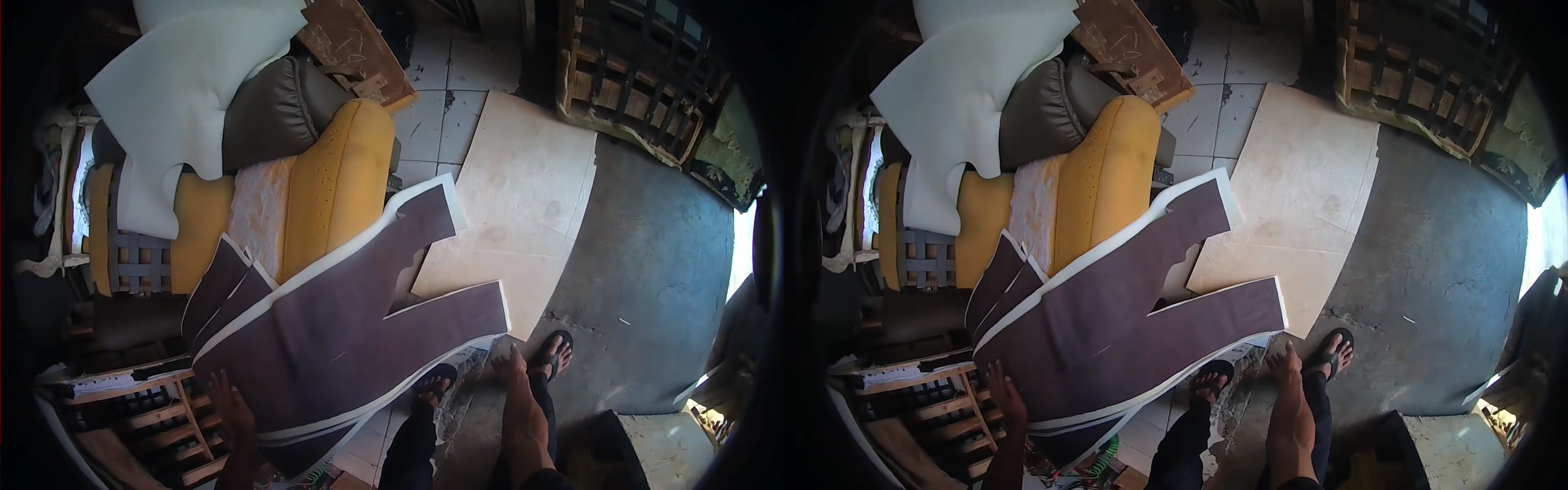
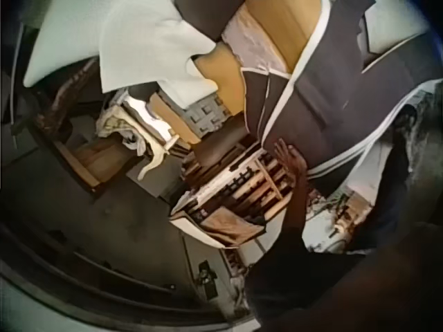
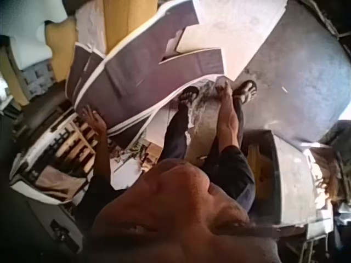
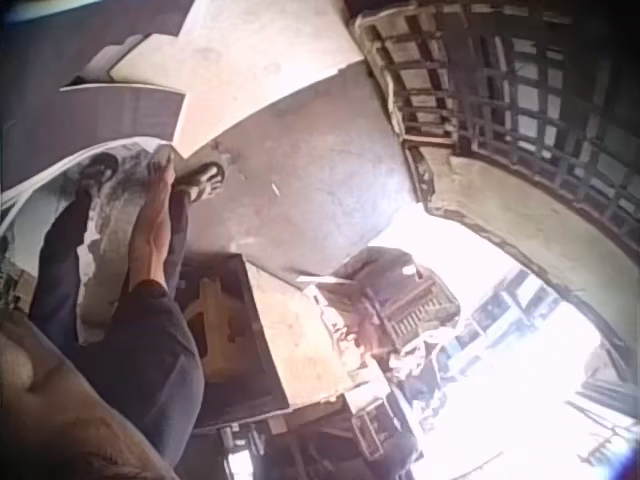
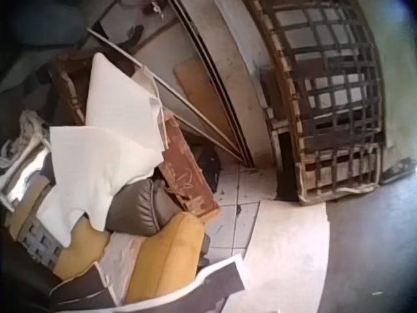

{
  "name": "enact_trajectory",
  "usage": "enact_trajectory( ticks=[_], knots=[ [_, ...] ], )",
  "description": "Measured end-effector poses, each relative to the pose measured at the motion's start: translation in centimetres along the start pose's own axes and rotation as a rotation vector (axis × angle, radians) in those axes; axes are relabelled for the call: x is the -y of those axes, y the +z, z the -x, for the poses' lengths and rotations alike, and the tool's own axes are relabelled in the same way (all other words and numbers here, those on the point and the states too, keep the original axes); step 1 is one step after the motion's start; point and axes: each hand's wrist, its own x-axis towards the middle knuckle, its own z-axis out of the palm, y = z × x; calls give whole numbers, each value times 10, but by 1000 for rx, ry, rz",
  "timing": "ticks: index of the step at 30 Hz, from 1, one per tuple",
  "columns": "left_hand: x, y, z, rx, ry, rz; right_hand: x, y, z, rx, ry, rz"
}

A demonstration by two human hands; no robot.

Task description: The person cuts a piece of two-toned fabric using shears while it is laid out on the floor, sets aside a piece of foam, and then continues cutting down the center of the fabric strip.

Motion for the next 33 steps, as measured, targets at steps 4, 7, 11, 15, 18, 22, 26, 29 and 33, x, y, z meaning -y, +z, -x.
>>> enact_trajectory(
  ticks=[4, 7, 11, 15, 18, 22, 26, 29, 33],
  knots=[
    [-3, -5, -4, 21, 44, 180, 32, 64, -15, -151, -63, -364],
    [0, -9, -6, 53, 41, 177, 54, 60, 20, -132, -72, -316],
    [-6, -18, -13, 124, 50, 165, 94, 17, 110, -123, -396, -172],
    [-63, -41, -6, 303, -230, 169, 195, -30, 253, -293, -519, 104],
    [-153, -72, 40, 359, -121, 583, 281, -41, 374, -100, -742, 181],
    [-263, -142, 108, 703, 200, 1072, 368, -15, 490, 101, -823, 229],
    [-288, -175, 116, 588, 275, 1168, 413, 3, 546, -42, -1033, 267],
    [-256, -137, 87, 841, 3, 1205, 452, 27, 556, -161, -1177, 578],
    [-192, -65, 28, 1142, -412, 1512, 460, 110, 596, -334, -1564, 1056]
  ],
)
